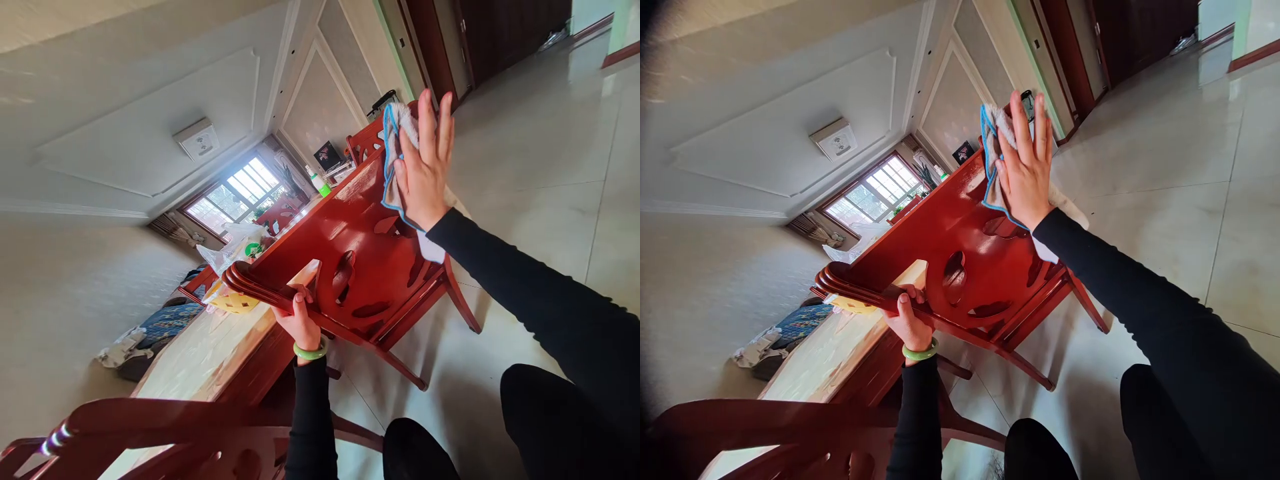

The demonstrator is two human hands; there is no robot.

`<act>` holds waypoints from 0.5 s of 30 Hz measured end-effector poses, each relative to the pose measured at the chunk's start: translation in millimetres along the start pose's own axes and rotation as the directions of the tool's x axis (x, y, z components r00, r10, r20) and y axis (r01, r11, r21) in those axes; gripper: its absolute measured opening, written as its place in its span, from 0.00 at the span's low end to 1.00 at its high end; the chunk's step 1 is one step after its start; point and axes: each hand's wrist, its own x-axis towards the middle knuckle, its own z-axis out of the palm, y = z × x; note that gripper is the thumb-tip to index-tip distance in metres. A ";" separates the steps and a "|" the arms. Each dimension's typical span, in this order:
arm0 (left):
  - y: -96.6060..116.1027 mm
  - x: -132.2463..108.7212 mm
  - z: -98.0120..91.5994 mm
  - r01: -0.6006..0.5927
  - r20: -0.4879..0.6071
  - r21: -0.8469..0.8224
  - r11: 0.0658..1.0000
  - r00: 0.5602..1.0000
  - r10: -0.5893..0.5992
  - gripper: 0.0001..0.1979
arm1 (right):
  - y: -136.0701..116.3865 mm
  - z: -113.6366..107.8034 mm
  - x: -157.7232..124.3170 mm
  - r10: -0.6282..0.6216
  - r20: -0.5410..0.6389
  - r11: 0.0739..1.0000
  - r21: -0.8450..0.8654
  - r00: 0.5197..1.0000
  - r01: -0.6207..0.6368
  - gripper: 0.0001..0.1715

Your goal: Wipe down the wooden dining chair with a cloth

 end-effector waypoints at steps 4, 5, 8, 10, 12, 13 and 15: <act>0.5 0.1 0.6 0.000 0.003 0.004 1.000 1.000 0.000 0.20 | 15.0 -0.9 -7.4 0.027 -0.006 0.999 0.042 1.000 -0.026 0.31; 0.5 0.3 0.7 0.004 0.003 0.011 1.000 1.000 -0.004 0.20 | 16.9 -1.4 -10.2 0.047 0.017 0.997 0.053 0.999 -0.048 0.30; 0.3 0.7 0.7 0.007 -0.004 0.017 1.000 1.000 -0.007 0.21 | 18.4 -3.7 -7.6 0.060 0.028 0.998 0.031 0.998 -0.061 0.29; 0.3 0.8 0.5 0.002 -0.003 0.009 1.000 1.000 -0.001 0.20 | 18.8 -4.4 -2.7 0.021 0.002 1.000 0.005 1.000 -0.021 0.29; 0.4 0.7 0.2 -0.003 0.003 -0.002 1.000 1.000 0.003 0.20 | 21.0 -4.1 -4.8 -0.008 -0.018 1.000 -0.006 1.000 0.008 0.29; 0.6 0.7 0.2 -0.005 0.004 -0.005 1.000 1.000 0.005 0.19 | 22.5 -3.8 -8.8 -0.013 -0.010 1.000 -0.005 1.000 0.013 0.29; 1.1 0.5 0.3 -0.004 0.003 -0.002 1.000 1.000 0.004 0.19 | 24.8 -3.8 -17.5 0.016 0.028 1.000 -0.002 0.999 -0.016 0.28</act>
